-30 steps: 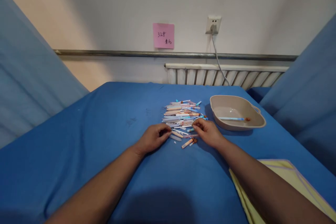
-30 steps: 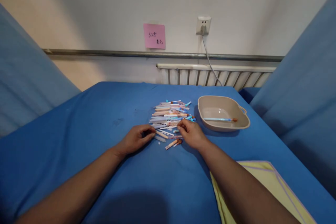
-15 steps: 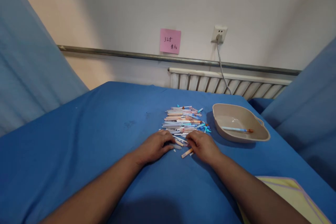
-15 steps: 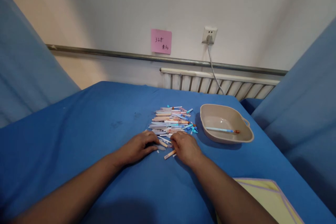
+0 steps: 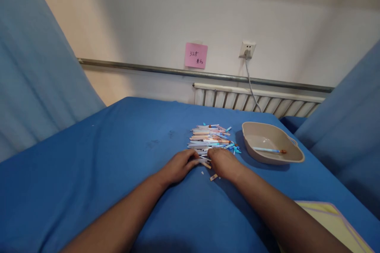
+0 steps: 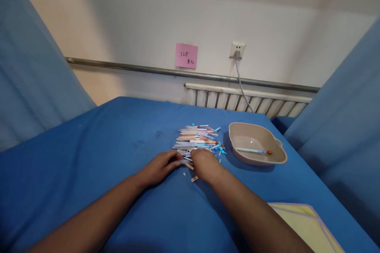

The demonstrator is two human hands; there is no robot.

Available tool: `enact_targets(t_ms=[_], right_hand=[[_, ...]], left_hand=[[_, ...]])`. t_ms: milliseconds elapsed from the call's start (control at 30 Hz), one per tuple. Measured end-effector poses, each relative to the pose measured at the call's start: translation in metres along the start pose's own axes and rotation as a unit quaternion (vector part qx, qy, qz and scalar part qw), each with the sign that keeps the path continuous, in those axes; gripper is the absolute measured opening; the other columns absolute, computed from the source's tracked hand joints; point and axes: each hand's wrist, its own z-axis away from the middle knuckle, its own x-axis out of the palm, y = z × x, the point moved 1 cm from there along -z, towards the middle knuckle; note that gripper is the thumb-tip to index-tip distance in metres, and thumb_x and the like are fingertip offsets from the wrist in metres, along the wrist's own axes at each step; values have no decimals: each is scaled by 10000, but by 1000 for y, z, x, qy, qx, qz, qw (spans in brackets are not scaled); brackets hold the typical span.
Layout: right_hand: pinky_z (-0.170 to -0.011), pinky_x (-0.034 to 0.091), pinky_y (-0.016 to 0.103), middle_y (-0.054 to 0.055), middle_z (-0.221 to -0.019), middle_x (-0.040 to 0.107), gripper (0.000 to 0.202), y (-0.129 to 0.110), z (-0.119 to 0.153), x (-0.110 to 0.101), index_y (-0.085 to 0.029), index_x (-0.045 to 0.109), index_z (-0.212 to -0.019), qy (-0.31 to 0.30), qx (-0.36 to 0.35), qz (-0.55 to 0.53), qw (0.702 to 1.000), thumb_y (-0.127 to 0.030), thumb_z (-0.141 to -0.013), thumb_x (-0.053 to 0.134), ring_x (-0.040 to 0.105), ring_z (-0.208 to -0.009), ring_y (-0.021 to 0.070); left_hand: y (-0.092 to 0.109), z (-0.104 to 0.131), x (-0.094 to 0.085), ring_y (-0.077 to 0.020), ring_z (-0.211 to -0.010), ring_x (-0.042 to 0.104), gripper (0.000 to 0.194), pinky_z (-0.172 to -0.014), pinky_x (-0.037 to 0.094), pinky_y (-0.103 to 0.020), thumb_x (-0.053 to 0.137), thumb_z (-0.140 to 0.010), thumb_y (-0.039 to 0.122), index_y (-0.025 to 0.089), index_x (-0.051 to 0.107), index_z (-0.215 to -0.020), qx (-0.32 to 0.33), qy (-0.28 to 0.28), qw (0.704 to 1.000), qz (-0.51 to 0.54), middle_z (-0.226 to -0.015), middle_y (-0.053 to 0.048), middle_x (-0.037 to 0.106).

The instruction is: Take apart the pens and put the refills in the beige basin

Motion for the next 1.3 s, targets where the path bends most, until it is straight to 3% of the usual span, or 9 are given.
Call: enact_targets(t_ms=[200,367,533,633,800,900,967,1167,1300], right_hand=[[-672,371,255,81,-907,669,156,10,17,-10,-175,584,-888,43,-8,-98,994,-117,-769,500,600,-819,190],[-587,355,238,12,-708,625,87,34,35,2,-197,561,-831,96,59,-285,952,-225,-802,483,548,-640,147],[-529,324,246,-22,-576,510,231,55,38,26,-190,555,-702,180,135,-500,836,-408,-777,531,451,-547,132],[-492,284,236,-50,-508,446,274,61,35,30,-185,562,-693,188,157,-599,763,-449,-761,587,381,-482,103],[-485,284,219,-46,-534,485,246,63,32,30,-178,598,-749,173,164,-732,638,-407,-727,687,383,-483,79],[-488,304,206,-36,-558,495,241,62,33,29,-170,617,-750,154,157,-787,576,-371,-693,735,386,-505,75],[-489,314,199,-29,-570,499,237,62,34,28,-165,626,-751,153,151,-804,554,-363,-693,742,388,-522,77],[-478,319,201,-25,-591,500,252,60,33,28,-164,622,-745,162,151,-808,546,-403,-738,702,403,-518,80],[-469,321,215,-26,-573,502,306,57,33,27,-167,567,-662,162,143,-796,566,-439,-771,656,402,-482,82]], left_hand=[[-14,-6,1,-127,-667,521,360,-615,417,-233,608,-761,436,130,579,-947,-98,126,957,240,-785,-12,595],[-17,-17,13,-86,-521,488,407,-532,400,-210,666,-720,438,121,592,-965,-149,149,906,367,-648,19,583],[-9,-31,22,-102,-612,608,266,-588,473,-216,693,-747,292,132,545,-900,-197,123,830,508,-849,-54,665],[-5,-34,20,-155,-763,665,224,-696,509,-258,674,-771,197,129,537,-936,-216,81,783,577,-993,-113,668],[-6,-31,11,-196,-852,674,199,-778,515,-305,645,-801,160,119,550,-970,-227,34,731,643,-1087,-148,650],[-7,-27,8,-194,-842,674,211,-785,516,-317,649,-797,154,117,560,-984,-231,20,722,652,-1082,-139,653],[-6,-24,8,-181,-823,673,227,-782,516,-310,668,-782,151,118,563,-981,-230,13,725,648,-1062,-127,658],[-4,-23,10,-144,-714,657,277,-618,495,-226,742,-716,204,126,540,-888,-208,-10,755,622,-895,-75,664],[-3,-23,12,-97,-584,602,323,-524,448,-192,770,-680,242,123,543,-877,-192,-14,786,588,-798,-48,647]])
